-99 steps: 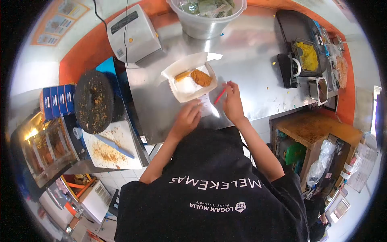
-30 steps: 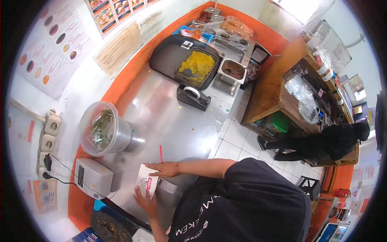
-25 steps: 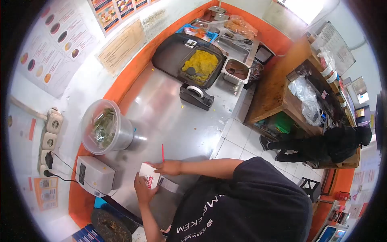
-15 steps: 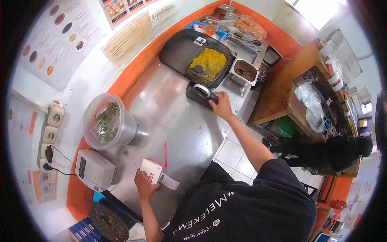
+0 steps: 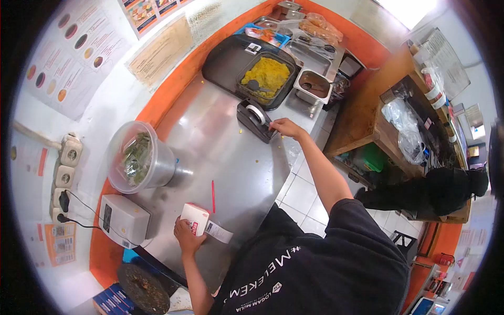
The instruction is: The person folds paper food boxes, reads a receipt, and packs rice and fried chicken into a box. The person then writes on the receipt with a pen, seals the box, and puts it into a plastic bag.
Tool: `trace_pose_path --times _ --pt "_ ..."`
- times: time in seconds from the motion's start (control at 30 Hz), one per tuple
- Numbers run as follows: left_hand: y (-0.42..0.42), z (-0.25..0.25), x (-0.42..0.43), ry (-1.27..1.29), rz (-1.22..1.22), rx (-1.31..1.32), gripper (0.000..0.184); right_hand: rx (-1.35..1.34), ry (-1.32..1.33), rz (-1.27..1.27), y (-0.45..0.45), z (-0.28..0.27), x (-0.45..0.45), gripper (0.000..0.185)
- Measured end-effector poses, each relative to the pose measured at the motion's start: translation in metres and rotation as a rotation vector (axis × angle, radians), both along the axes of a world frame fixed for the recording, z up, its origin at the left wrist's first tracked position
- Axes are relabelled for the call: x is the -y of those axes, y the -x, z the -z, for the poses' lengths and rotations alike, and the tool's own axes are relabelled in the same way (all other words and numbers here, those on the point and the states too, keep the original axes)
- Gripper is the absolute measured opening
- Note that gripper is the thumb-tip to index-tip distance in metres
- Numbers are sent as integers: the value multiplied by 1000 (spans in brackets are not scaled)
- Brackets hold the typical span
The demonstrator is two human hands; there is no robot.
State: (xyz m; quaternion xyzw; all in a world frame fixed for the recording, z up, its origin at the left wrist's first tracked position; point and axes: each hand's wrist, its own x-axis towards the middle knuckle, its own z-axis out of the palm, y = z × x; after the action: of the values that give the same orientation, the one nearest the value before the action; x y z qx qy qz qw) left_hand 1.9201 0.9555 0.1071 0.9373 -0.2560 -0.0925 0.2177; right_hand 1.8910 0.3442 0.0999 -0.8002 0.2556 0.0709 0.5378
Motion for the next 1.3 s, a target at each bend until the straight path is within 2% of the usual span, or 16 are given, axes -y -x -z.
trace_pose_path --times 0.1,0.2,0.4,0.5,0.53,0.63,0.73,0.83,0.9,0.93,0.97,1.03,1.1,1.17,1.27,1.3 --pt "0 -2 -1 -5 5 10 75 -31 -281 144 6 -6 -26 36" --pt "1 -11 2 -13 -10 -28 75 -83 -378 217 1 -11 -36 34" --pt "3 -3 -3 -4 -1 -19 73 211 -505 385 28 16 -46 28" --pt "5 -14 3 4 -17 -1 72 210 -241 339 52 31 -61 27" --pt "6 -17 5 10 -22 9 72 201 -231 402 51 40 -64 27" --pt "5 -10 3 9 -17 27 72 245 415 258 44 37 -71 24" --pt "7 6 -5 24 2 130 73 -1 1008 279 39 39 -77 22" --pt "12 4 -3 96 -31 54 73 -24 1000 -139 43 20 -80 24" --pt "23 13 7 127 -90 268 69 68 503 -65 42 -6 -111 22" --pt "26 25 8 159 -66 266 68 85 233 -49 45 -14 -138 21" --pt "28 33 3 178 -50 262 66 60 110 -103 46 -15 -168 21" --pt "33 21 14 182 -215 111 64 18 -129 -192 40 -12 -225 21" --pt "35 6 25 85 -279 121 63 46 -182 -363 36 -12 -286 22" --pt "34 5 25 105 -292 106 63 121 -287 -493 34 19 -335 25" --pt "35 4 26 144 -299 83 66 215 -203 -579 29 38 -392 23" --pt "35 2 25 158 -299 78 68 123 -142 -578 26 32 -403 24"
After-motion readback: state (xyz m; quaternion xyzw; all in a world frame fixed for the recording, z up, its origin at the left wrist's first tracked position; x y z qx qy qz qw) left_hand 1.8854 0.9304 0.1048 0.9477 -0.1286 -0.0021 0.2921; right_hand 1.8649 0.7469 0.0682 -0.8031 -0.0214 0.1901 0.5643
